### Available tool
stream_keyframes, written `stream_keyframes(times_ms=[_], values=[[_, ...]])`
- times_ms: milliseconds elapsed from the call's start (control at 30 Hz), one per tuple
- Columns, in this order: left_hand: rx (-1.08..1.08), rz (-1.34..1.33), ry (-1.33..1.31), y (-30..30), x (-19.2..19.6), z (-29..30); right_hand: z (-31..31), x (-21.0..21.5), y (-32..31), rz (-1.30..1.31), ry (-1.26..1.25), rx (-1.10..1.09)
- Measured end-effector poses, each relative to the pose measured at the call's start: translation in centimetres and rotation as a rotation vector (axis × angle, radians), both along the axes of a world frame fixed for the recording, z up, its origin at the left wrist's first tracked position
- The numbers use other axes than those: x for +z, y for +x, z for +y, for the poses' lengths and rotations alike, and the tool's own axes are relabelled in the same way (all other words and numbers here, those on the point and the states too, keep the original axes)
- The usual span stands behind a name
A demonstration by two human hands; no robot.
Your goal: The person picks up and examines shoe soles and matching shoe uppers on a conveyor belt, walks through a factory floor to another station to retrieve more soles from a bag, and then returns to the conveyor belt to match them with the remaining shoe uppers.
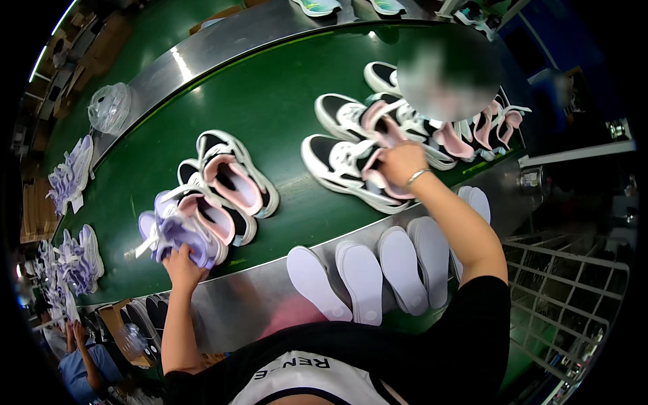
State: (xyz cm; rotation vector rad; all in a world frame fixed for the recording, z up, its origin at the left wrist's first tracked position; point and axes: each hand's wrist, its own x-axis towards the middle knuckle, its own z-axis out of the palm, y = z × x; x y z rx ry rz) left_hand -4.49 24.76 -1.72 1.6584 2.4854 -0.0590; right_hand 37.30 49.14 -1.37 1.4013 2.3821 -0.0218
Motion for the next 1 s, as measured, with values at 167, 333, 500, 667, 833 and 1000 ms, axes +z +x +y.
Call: stream_keyframes(times_ms=[167, 333, 500, 667, 833, 1000], values=[[-0.185, 0.064, 0.029, 2.2, -0.4, 7.0, 1.9, -1.1, 4.1, 0.004, 0.09, -0.22], [-0.09, -0.162, -0.025, 7.1, -0.7, 11.5, 6.7, -0.8, 0.5, 0.028, -0.035, -0.386], [-0.081, -0.177, -0.165, 8.4, -1.7, 13.5, 2.5, 3.1, 0.7, 0.044, -0.006, -0.298], [-0.046, -0.178, -0.053, 6.8, 0.6, 10.5, -10.9, 4.2, 2.3, 0.891, 0.125, -0.286], [-0.087, -0.287, -0.123, 3.6, -0.7, 6.9, -26.2, 1.6, -2.4, 0.781, -0.109, -0.306], [-0.222, -0.467, 0.314, 4.3, -2.4, 4.2, -31.1, -0.8, -7.1, 0.555, -0.041, -0.305]])
